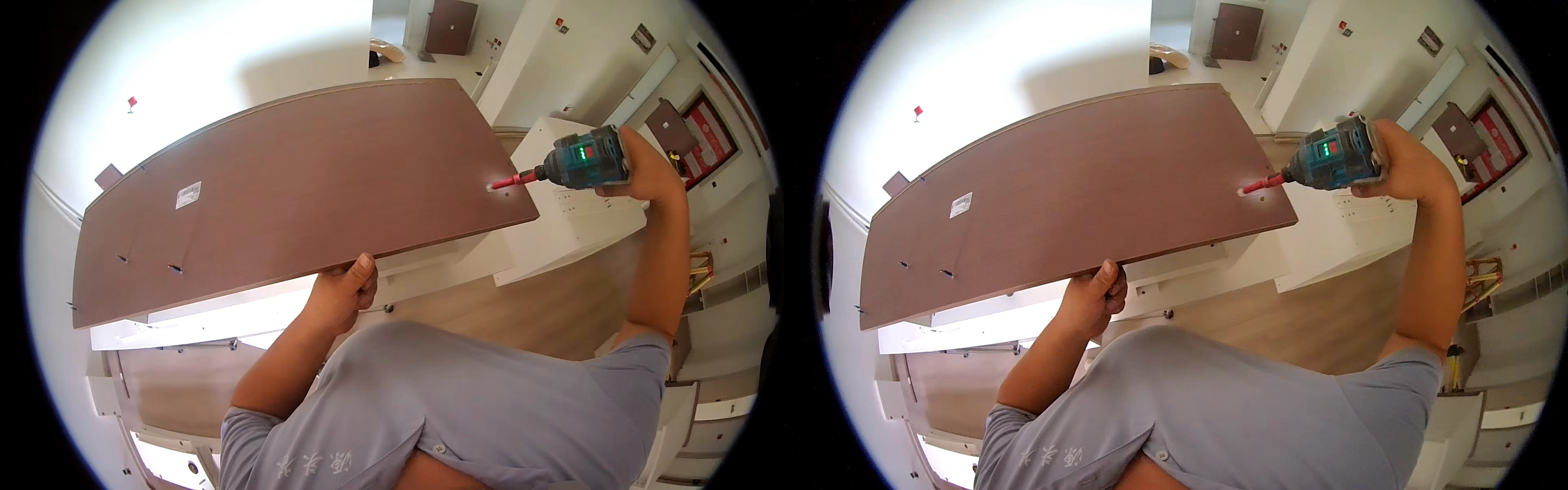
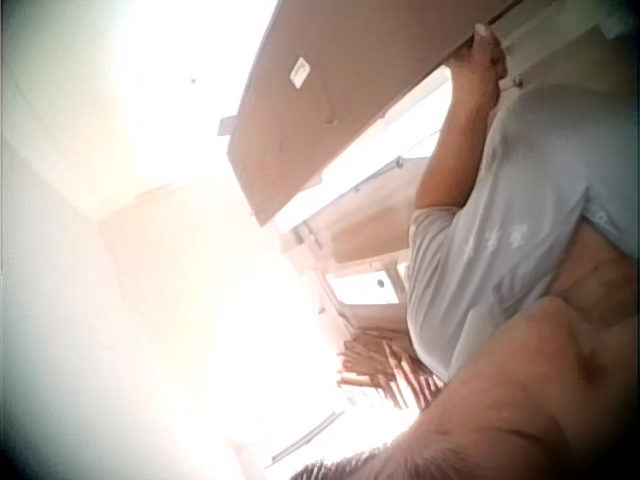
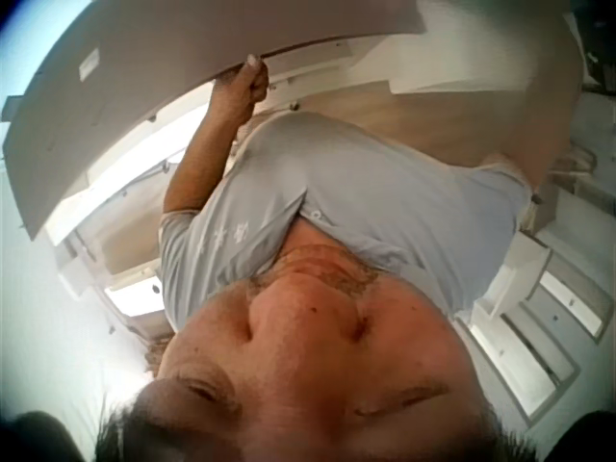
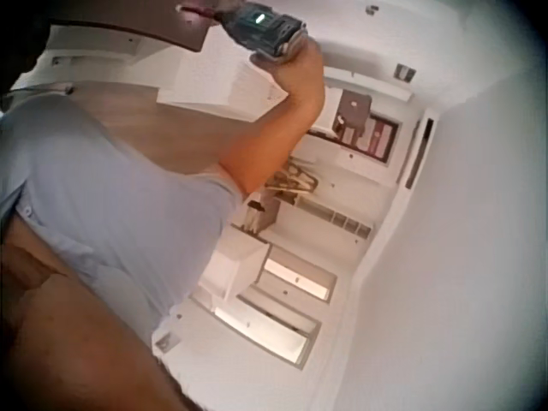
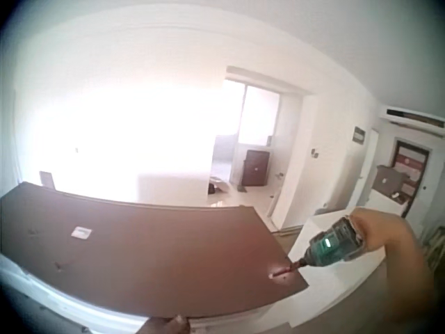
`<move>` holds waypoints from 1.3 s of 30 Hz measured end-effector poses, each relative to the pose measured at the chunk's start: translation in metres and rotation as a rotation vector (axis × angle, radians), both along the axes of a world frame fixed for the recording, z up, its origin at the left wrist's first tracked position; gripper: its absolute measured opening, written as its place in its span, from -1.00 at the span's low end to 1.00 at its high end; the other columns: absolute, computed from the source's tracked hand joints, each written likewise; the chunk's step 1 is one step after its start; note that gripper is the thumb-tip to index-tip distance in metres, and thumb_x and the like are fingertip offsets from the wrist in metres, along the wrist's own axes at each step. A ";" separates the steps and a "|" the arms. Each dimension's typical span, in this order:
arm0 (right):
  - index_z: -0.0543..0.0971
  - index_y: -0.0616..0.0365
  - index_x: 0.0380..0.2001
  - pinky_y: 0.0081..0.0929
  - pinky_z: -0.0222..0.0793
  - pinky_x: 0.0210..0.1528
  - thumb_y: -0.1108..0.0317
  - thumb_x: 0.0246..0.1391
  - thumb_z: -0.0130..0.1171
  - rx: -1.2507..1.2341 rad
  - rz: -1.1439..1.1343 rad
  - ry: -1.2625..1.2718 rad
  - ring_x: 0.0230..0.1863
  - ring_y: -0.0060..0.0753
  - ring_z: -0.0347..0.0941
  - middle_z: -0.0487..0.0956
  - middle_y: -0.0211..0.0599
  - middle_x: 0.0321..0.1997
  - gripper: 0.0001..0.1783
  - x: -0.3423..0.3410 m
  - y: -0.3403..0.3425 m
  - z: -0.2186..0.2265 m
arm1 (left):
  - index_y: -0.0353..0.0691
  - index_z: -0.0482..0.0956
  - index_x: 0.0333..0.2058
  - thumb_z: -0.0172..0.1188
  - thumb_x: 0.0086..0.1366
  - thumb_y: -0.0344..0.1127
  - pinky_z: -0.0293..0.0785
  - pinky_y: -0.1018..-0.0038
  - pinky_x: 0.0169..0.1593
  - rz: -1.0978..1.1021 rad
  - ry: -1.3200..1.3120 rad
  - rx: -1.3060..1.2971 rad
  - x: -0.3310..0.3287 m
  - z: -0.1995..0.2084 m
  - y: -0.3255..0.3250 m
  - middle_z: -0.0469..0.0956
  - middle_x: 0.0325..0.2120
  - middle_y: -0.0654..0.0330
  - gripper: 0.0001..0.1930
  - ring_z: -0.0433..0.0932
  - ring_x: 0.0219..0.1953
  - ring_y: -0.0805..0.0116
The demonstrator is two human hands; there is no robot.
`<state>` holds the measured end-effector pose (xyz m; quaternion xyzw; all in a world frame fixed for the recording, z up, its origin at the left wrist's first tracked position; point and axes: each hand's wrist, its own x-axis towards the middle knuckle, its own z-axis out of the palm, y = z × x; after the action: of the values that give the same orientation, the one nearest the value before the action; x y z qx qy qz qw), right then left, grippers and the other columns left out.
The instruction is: The person assembles a cabinet by using an electric drill to drive screws into wood panels, then uses a screwdriver to secure hardware and internal supports.
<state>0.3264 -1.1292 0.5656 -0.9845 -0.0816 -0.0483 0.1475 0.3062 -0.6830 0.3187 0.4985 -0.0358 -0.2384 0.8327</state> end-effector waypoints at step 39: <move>0.63 0.26 -0.30 -0.34 0.51 -0.19 0.57 -0.46 0.44 -0.089 0.078 0.404 -0.33 -0.30 0.59 0.69 -0.23 -0.36 -0.54 0.073 0.057 0.044 | -0.34 0.59 -0.36 0.13 0.41 0.21 0.00 0.59 -0.67 0.186 -0.012 -0.003 0.004 0.003 -0.029 0.38 -0.64 0.24 -0.41 0.11 -0.69 0.55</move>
<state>0.3998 -1.0725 0.6095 -0.9758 -0.0906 0.1596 0.1189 0.3102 -0.7124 0.3219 0.4998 0.0054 -0.1570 0.8518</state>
